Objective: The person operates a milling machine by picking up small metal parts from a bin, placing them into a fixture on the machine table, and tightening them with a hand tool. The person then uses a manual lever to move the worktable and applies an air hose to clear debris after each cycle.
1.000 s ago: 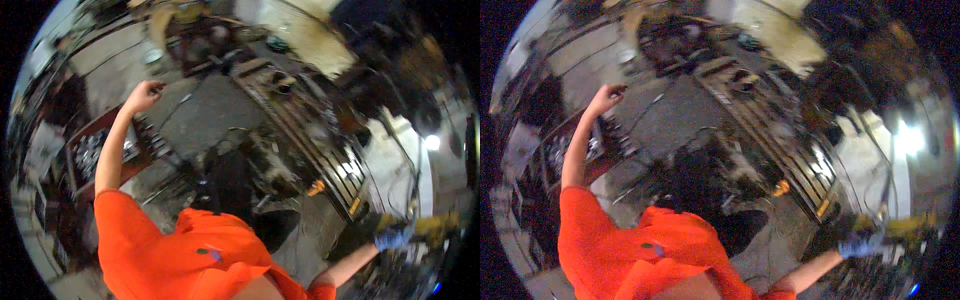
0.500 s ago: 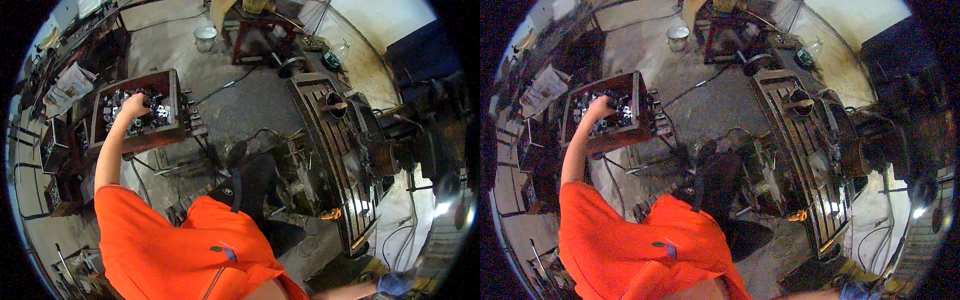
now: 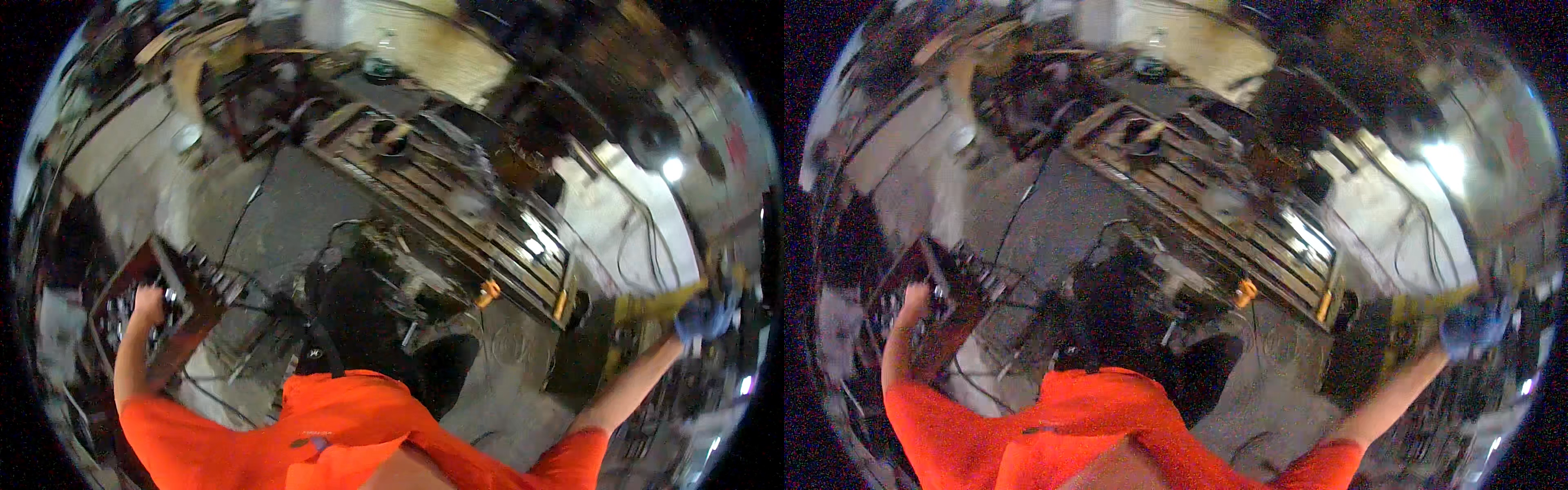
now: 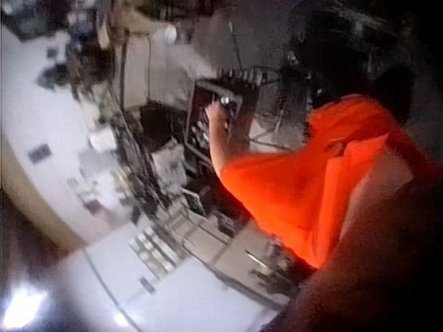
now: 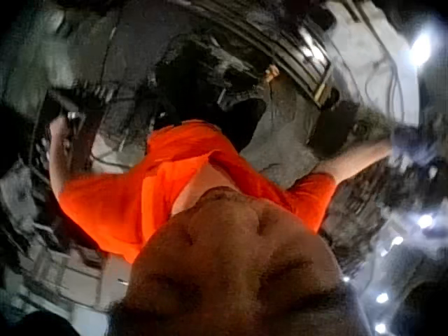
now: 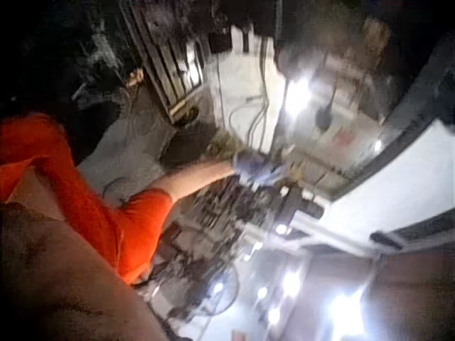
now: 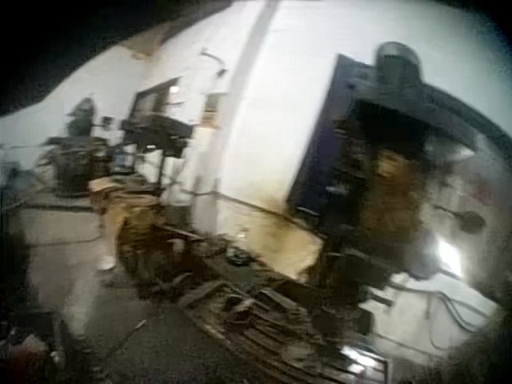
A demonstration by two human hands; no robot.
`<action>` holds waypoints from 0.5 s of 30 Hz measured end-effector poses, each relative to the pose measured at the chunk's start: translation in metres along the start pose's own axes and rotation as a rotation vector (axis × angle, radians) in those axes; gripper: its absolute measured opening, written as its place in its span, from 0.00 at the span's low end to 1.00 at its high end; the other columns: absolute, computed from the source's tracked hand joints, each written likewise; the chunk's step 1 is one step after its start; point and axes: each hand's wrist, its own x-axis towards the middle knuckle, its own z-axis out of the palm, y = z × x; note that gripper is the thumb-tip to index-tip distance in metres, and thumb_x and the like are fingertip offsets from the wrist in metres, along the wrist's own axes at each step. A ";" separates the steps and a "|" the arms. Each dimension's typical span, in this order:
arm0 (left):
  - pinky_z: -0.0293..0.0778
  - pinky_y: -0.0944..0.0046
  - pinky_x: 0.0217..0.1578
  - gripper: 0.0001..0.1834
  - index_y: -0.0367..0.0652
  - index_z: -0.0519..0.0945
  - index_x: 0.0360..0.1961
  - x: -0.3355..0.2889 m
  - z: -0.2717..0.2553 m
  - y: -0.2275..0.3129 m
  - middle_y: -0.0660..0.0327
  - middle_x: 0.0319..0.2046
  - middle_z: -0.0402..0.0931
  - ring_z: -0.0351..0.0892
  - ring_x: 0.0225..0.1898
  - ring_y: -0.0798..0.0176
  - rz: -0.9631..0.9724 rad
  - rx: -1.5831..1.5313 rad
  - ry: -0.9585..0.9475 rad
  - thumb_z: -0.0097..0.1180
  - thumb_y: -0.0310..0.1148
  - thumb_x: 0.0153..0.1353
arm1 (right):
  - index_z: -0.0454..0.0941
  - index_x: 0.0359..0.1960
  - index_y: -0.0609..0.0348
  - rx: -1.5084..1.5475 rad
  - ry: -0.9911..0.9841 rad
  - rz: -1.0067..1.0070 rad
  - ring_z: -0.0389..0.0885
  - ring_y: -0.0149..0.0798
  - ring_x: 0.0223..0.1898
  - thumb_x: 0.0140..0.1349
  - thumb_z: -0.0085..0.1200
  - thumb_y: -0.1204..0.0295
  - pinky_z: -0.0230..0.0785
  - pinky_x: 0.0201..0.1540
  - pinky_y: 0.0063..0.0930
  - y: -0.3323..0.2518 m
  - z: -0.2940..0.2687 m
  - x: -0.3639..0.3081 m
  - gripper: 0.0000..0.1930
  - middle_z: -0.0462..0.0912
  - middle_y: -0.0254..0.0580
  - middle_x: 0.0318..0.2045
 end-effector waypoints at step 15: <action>0.69 0.68 0.27 0.11 0.41 0.71 0.34 0.027 -0.042 -0.018 0.64 0.24 0.70 0.72 0.24 0.68 -0.284 -2.087 0.601 0.52 0.37 0.57 | 0.80 0.34 0.62 0.654 -0.931 1.746 0.74 0.28 0.33 0.48 0.56 0.73 0.67 0.39 0.24 -0.242 -0.058 -0.157 0.11 0.81 0.37 0.32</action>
